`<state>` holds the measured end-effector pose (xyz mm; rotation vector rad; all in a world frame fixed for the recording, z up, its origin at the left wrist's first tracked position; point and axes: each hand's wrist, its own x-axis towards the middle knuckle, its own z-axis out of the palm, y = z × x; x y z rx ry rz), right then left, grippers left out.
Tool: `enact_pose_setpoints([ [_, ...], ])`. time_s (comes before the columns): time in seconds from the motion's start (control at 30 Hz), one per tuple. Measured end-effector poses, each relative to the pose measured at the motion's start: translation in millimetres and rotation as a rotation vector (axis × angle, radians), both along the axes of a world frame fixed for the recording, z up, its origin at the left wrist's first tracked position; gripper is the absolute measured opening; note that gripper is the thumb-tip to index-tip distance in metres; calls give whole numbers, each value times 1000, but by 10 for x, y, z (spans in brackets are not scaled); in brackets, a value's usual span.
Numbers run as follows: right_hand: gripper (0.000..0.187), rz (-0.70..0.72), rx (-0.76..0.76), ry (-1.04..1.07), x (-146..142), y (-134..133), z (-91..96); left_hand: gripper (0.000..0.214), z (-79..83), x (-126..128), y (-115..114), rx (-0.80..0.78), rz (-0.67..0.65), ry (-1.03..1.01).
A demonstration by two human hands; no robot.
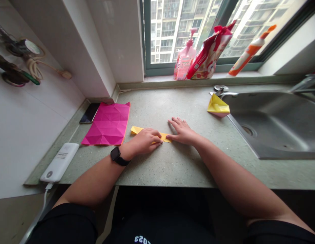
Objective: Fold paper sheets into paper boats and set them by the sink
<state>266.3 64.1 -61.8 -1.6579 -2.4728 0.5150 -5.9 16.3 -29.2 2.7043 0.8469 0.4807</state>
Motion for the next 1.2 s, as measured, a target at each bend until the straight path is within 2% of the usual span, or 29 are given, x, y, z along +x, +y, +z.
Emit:
enact_pose_setpoints([
  [0.13, 93, -23, 11, 16, 182, 90, -20, 19, 29, -2, -3, -30, -7, -9],
  [0.27, 72, 4, 86, 139, 286, 84, 1, 22, 54, -19, 5, -46, -14, -8],
  [0.4, 45, 39, 208, 319, 257, -15, 164, 20, 86, -103, 54, -24, 17, 28],
  [0.53, 25, 197, 300, 368, 103, -201, 345, 11, 160, -245, 130, 29, 98, 86],
  [0.63, 25, 324, 312, 378, -13, -314, 392, 11, 214, -324, 171, 25, 137, 126],
  [0.73, 25, 382, 305, 365, -78, -364, 379, 7, 240, -357, 187, 6, 149, 163],
  [1.03, 22, 430, 248, 315, -144, -407, 310, 4, 209, -338, 185, 37, 214, 163],
  [1.2, 22, 412, 265, 310, -155, -404, 285, 9, 114, -189, 138, 92, 349, 141],
])
